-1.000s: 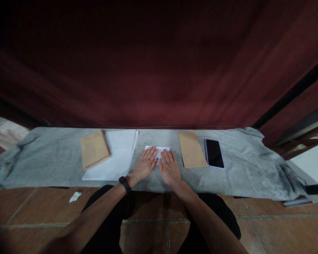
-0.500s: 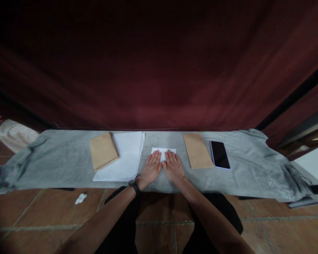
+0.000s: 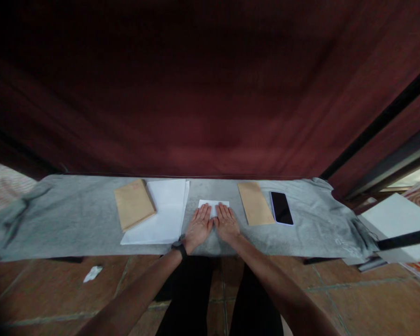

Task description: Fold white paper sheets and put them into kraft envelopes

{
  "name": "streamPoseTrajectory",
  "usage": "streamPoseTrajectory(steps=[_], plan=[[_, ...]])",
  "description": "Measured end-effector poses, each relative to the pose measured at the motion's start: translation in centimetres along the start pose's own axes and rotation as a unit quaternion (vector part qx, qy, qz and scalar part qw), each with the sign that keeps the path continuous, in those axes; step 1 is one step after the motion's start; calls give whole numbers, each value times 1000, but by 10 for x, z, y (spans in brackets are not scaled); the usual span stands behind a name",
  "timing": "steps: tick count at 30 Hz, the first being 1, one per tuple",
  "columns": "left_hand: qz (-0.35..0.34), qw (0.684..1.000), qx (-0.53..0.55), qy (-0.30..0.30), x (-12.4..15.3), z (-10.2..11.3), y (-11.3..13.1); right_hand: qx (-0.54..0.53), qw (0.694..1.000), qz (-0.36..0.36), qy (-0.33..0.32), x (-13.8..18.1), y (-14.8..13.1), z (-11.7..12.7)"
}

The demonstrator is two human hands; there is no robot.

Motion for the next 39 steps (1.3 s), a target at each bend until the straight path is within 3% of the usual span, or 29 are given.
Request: streamPoseTrajectory(steps=[22, 31, 39], plan=[[5, 1000, 7, -2, -1, 5, -1, -1, 1000, -23, 21, 1, -4, 15], [6, 1000, 1, -4, -1, 8, -2, 1, 999, -35, -11, -1, -2, 11], [22, 1000, -3, 2, 0, 9, -4, 6, 996, -76, 46, 6, 4, 14]])
Point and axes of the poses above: each hand's wrist, its own x-axis away from the middle knuckle, its own z-axis out of the back of the hand, y = z × x, the point moved 9 cm from there along -x, towards the middle knuckle, and after that the axes turned 9 degrees about y, right-handed, at the moved point
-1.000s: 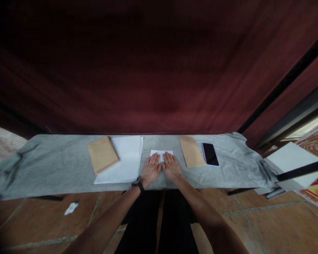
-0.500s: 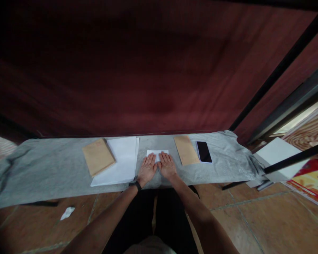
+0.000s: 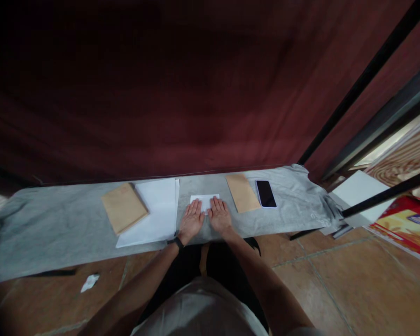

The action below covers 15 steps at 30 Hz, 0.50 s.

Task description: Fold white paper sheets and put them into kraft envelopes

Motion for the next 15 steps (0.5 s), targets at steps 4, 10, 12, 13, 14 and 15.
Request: streamPoseTrajectory(steps=[4, 10, 12, 13, 14, 15], plan=[[23, 999, 5, 25, 13, 5, -10, 18, 999, -35, 37, 10, 9, 6], [-48, 997, 34, 50, 27, 19, -3, 21, 997, -41, 63, 19, 6, 19], [-85, 995, 43, 31, 27, 18, 5, 4, 999, -13, 47, 20, -8, 18], [-94, 994, 44, 20, 27, 17, 7, -8, 999, 8, 35, 22, -16, 16], [-98, 994, 44, 10, 27, 16, 8, -18, 999, 26, 23, 25, -24, 15], [-99, 994, 42, 4, 27, 15, 8, -24, 999, 39, 16, 29, -30, 14]])
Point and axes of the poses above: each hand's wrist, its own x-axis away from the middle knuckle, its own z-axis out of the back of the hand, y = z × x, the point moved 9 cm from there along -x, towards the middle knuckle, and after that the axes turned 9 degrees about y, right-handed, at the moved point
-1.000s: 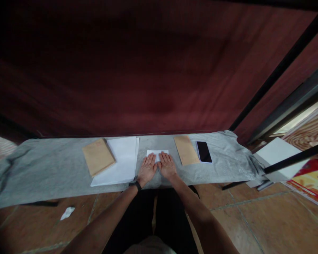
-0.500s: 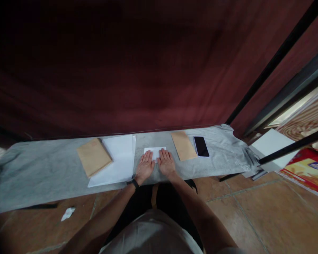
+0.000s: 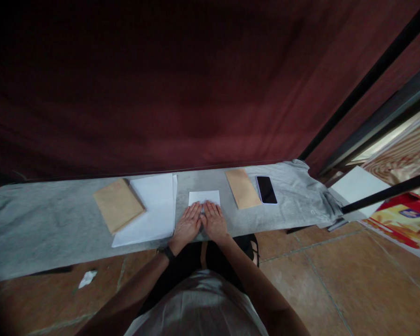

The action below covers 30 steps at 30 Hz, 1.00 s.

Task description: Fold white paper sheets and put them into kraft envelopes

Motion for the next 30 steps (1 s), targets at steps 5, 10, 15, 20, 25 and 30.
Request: streamPoseTrajectory(steps=[5, 10, 15, 20, 25, 30], plan=[[21, 1000, -12, -2, 8, -2, -4, 17, 999, -10, 25, 21, 6, 10], [58, 998, -28, 6, 14, -2, -5, 29, 999, -22, 41, 33, 20, 18], [37, 999, -8, -29, -14, -10, 10, 25, 999, -30, 28, 36, 19, 17], [48, 998, -3, -39, -30, -15, 5, -2, 998, -55, 2, 17, 31, 15], [31, 999, 8, -9, -22, -12, 2, -23, 997, -47, -63, -45, 42, -1], [40, 999, 25, 23, -20, -11, 1, -9, 988, -61, -144, -96, 61, -16]])
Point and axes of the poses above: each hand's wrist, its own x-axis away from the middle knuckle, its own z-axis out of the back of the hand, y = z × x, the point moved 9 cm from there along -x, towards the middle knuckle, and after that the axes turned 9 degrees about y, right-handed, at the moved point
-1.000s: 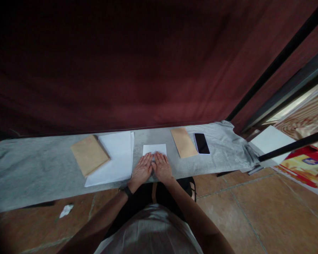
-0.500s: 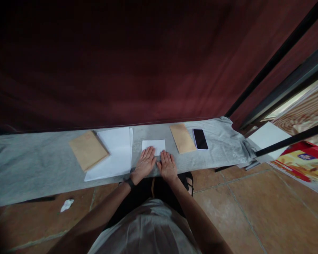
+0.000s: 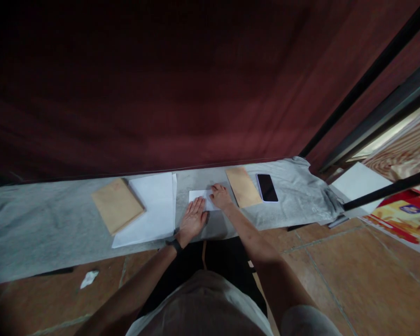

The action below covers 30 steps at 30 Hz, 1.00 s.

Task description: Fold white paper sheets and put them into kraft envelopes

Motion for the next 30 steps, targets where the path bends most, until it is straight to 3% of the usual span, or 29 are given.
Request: streamPoseTrajectory(steps=[6, 10, 15, 17, 19, 21, 25, 30], plan=[[4, 1000, 10, -5, 0, 3, 0, -3, 999, -1, -52, -27, 8, 0], [12, 998, 34, 43, 0, 17, -3, -21, 997, 13, -68, -39, 0, 9], [118, 972, 106, 171, 11, 53, -31, -58, 997, 43, 9, -28, -14, 51], [163, 955, 129, 211, 21, 65, -44, -71, 995, 58, 51, -6, -17, 60], [172, 950, 133, 225, 29, 72, -47, -99, 982, 117, 112, 25, -26, 63], [145, 960, 118, 206, 33, 70, -39, -105, 977, 146, 115, 57, -29, 47], [60, 992, 56, 91, 28, 42, -9, -110, 981, 139, 83, 101, -22, 11], [19, 1000, 19, -6, 17, 10, 15, -161, 978, 102, 83, 114, -13, 9]])
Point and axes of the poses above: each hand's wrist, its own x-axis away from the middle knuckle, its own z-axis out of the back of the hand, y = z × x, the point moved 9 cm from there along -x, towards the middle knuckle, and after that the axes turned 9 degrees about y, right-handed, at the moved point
